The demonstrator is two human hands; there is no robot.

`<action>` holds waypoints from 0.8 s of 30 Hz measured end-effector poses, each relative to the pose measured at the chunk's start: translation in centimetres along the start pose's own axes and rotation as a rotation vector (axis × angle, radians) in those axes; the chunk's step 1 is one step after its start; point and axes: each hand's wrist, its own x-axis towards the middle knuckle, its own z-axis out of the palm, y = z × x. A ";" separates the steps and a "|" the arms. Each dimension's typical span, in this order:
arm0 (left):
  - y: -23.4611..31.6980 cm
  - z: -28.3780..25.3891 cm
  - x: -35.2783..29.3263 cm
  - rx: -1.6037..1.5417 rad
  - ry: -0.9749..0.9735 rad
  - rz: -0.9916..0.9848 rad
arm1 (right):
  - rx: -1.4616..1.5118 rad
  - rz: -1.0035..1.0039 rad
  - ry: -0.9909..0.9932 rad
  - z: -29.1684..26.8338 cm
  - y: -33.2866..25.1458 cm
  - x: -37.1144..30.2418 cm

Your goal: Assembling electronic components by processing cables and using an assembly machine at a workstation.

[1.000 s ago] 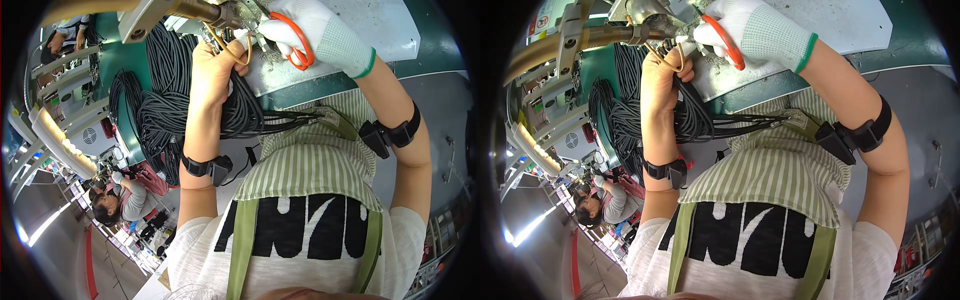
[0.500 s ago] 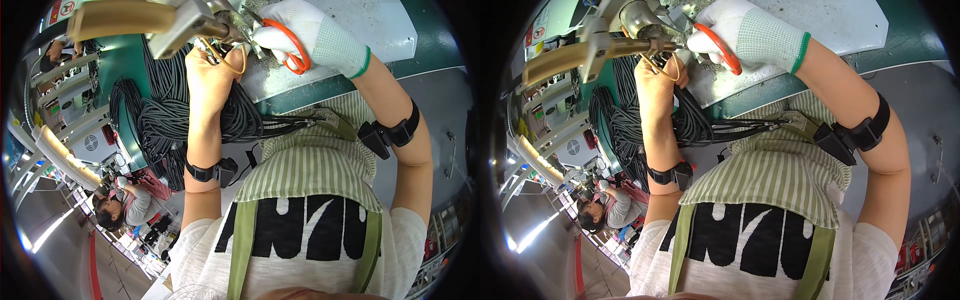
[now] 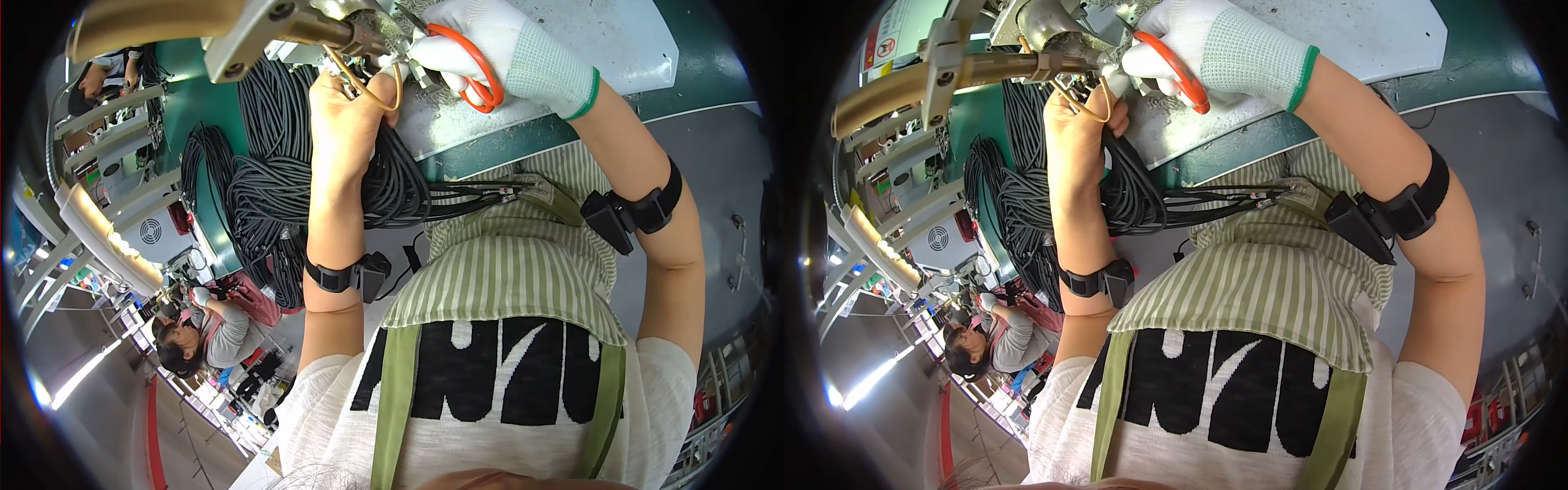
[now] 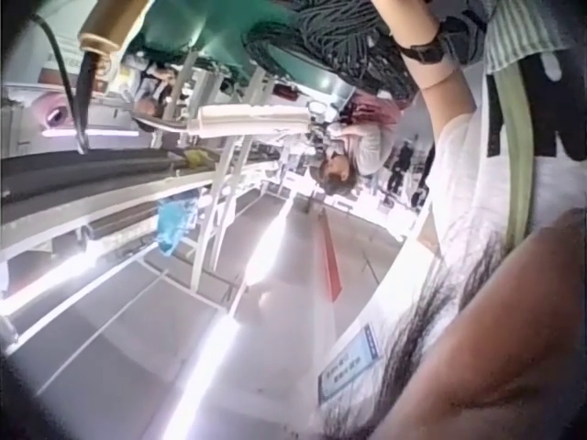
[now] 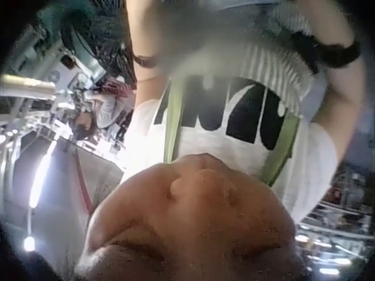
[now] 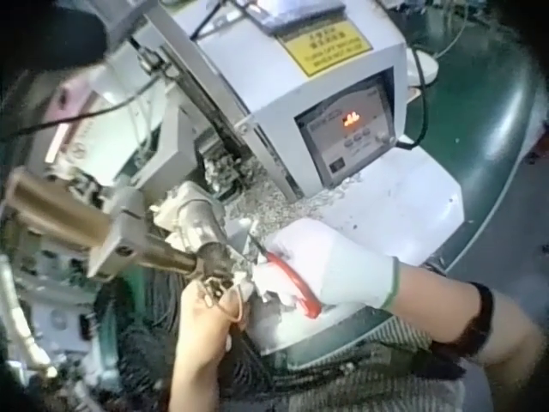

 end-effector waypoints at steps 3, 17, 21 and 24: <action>-0.1 0.3 -0.7 0.013 0.130 -0.114 | -0.087 -0.096 0.071 0.7 0.5 -1.0; 0.8 2.1 -7.2 -0.351 0.262 -0.199 | -0.820 -0.329 0.208 7.7 -0.1 -6.5; 0.7 1.4 -7.7 -0.240 0.143 -0.178 | -0.640 -0.331 0.095 7.7 0.3 -5.8; 1.2 1.2 -8.2 -0.195 -0.079 -0.193 | -0.208 -0.097 0.072 6.2 0.1 -6.9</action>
